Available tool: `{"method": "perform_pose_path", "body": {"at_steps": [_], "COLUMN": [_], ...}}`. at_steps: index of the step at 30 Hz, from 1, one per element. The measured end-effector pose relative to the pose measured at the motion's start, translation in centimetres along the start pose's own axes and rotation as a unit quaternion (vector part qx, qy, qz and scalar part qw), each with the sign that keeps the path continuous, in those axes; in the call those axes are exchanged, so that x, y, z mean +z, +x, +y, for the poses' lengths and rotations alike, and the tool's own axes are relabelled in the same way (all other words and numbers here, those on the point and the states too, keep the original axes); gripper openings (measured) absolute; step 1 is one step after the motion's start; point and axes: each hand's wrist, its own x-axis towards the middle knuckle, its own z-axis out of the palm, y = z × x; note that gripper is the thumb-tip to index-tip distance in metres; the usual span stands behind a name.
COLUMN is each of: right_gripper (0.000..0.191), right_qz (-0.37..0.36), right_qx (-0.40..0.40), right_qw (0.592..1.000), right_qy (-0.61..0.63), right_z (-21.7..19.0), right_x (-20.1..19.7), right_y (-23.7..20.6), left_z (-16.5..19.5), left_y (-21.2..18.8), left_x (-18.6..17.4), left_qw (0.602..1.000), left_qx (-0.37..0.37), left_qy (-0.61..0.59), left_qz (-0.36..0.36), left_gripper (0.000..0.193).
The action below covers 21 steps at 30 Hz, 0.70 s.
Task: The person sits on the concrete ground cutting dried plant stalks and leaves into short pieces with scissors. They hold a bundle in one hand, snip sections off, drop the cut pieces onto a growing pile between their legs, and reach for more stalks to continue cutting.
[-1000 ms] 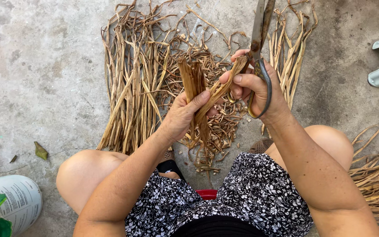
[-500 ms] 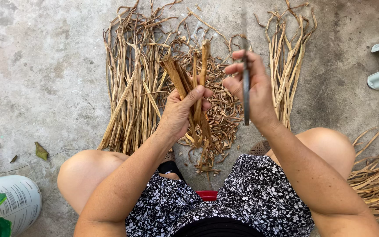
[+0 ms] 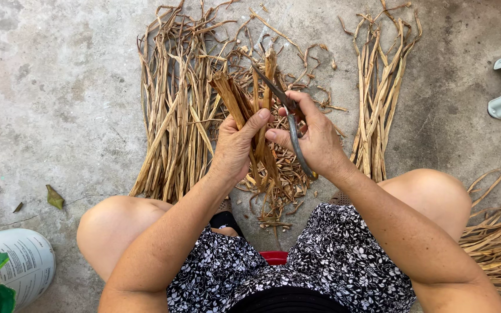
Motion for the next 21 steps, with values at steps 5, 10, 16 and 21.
{"method": "perform_pose_path", "body": {"at_steps": [5, 10, 16, 21], "right_gripper": [0.073, 0.056, 0.043, 0.03], "right_qz": [0.021, 0.03, 0.005, 0.036], "right_qx": [0.011, 0.007, 0.079, 0.058], "right_qw": [0.999, 0.998, 0.98, 0.979], "right_qy": [-0.045, 0.05, 0.182, 0.193], "right_z": [-0.4, -0.8, -0.6, -0.5], "right_x": [0.2, 0.5, 0.2, -0.7], "right_y": [-0.3, -0.5, -0.2, 0.3], "left_z": [-0.1, -0.2, 0.0, -0.4], "left_y": [-0.4, -0.3, -0.5, -0.7], "left_x": [0.4, 1.0, 1.1, 0.8], "left_qw": [1.0, 1.0, 0.999, 0.997], "left_qx": [-0.003, 0.006, -0.006, -0.013], "left_qy": [-0.002, -0.007, 0.016, 0.065], "left_qz": [-0.029, -0.026, -0.037, -0.025], "left_gripper": [0.025, 0.022, 0.022, 0.023]}}
